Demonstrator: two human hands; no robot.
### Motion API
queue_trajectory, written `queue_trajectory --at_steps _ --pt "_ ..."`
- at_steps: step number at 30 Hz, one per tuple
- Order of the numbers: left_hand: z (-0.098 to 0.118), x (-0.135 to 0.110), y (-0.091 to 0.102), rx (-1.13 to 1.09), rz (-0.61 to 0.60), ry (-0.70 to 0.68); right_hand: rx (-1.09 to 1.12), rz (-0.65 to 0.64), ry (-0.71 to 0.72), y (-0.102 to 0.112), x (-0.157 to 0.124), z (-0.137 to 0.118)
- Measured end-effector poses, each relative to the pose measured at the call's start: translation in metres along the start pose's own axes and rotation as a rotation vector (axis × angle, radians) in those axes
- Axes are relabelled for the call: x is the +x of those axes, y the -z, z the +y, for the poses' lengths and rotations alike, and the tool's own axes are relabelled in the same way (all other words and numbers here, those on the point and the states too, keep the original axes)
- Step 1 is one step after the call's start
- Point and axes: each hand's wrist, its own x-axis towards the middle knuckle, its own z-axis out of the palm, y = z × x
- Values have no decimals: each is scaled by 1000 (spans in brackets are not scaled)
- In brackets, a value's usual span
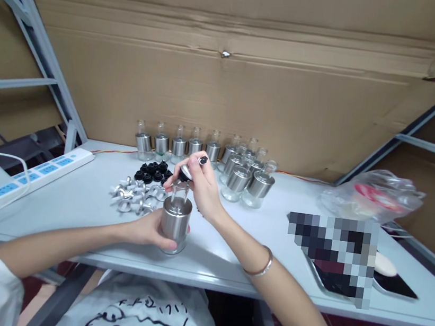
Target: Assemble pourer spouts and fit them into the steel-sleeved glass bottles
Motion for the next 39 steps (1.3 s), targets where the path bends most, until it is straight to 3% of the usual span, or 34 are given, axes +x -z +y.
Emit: queue_trajectory --at_steps 8,16,27,36,39 --pt "7 -2 2 -34 -63 86 -20 -165 -116 7 -1 -6" --pt "6 -1 3 -34 -72 61 -95 -218 -31 7 -4 -3" --pt "5 -2 3 15 -102 70 -73 -357 -74 10 -5 -2" --pt "9 -2 2 -22 -103 56 -72 -354 -61 10 -8 1" --pt "8 -2 2 -26 -75 52 -92 -264 21 8 -16 10"
